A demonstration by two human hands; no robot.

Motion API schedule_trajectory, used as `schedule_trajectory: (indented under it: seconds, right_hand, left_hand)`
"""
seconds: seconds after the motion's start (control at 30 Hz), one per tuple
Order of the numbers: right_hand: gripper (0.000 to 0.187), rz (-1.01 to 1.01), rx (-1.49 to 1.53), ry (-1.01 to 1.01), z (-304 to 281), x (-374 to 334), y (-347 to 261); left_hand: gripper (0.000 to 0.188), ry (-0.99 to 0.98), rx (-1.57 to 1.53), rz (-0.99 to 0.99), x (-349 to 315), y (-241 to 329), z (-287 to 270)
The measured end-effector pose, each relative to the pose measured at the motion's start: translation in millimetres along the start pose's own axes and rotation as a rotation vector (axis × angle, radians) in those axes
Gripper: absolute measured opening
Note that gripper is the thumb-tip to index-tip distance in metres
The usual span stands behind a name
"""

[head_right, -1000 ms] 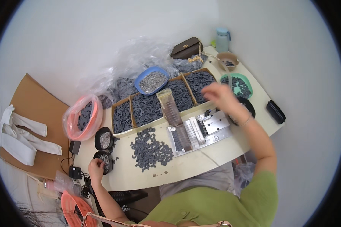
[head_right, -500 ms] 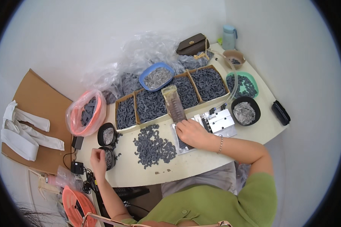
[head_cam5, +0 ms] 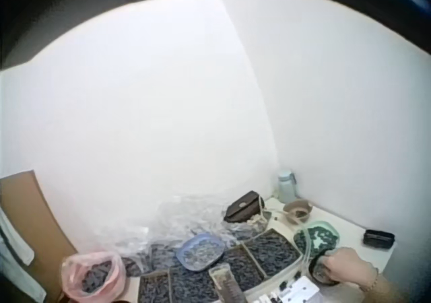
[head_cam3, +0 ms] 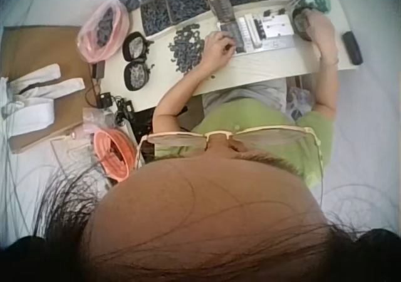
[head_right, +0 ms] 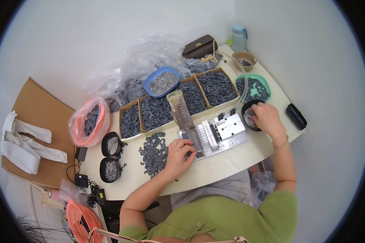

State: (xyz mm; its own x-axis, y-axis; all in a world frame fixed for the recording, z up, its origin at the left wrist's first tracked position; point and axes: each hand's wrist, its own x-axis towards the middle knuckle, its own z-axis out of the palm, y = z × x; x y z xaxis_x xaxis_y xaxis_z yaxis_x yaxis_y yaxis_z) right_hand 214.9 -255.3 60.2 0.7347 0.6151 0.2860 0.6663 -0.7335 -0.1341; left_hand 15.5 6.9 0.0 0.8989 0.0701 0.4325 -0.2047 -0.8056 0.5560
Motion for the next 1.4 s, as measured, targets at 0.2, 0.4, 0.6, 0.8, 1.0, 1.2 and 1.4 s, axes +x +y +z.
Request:
schedule_trajectory:
  seconds: [0.2, 0.4, 0.6, 0.8, 1.0, 1.2, 1.4]
  right_hand:
    - [0.007, 0.023, 0.127, -0.015, 12.0, -12.2, 18.0]
    - [0.008, 0.081, -0.150, 0.081, 11.2, -14.2, 17.3]
    - [0.010, -0.160, 0.051, 0.263, 22.5, -7.6, -37.8]
    - [0.010, -0.520, 0.586, 0.055, 65.1, -8.7, -121.4]
    - [0.011, -0.611, 0.439, 0.077, 66.3, -8.9, -124.4]
    - [0.021, -0.760, 0.282, 0.090, 64.5, -20.8, -114.7]
    - [0.028, -0.833, 0.308, 0.056, 45.0, -14.5, -113.0]
  left_hand:
    - [0.016, -0.016, 0.134, 0.036, 4.0, 10.7, -3.6]
    - [0.030, -0.063, 0.330, 0.195, -17.1, 16.1, -3.8]
    - [0.051, -0.150, 0.358, 0.100, -24.0, 7.6, -7.1]
    - [0.080, -0.201, 0.455, 0.059, -12.4, -6.0, -2.8]
    - [0.081, -0.210, 0.424, 0.016, -7.5, -8.1, -24.3]
    - [0.062, -0.025, 0.587, -0.159, -19.5, -41.3, -102.9]
    - [0.021, 0.226, 0.551, -0.441, -58.4, -126.2, -188.7]
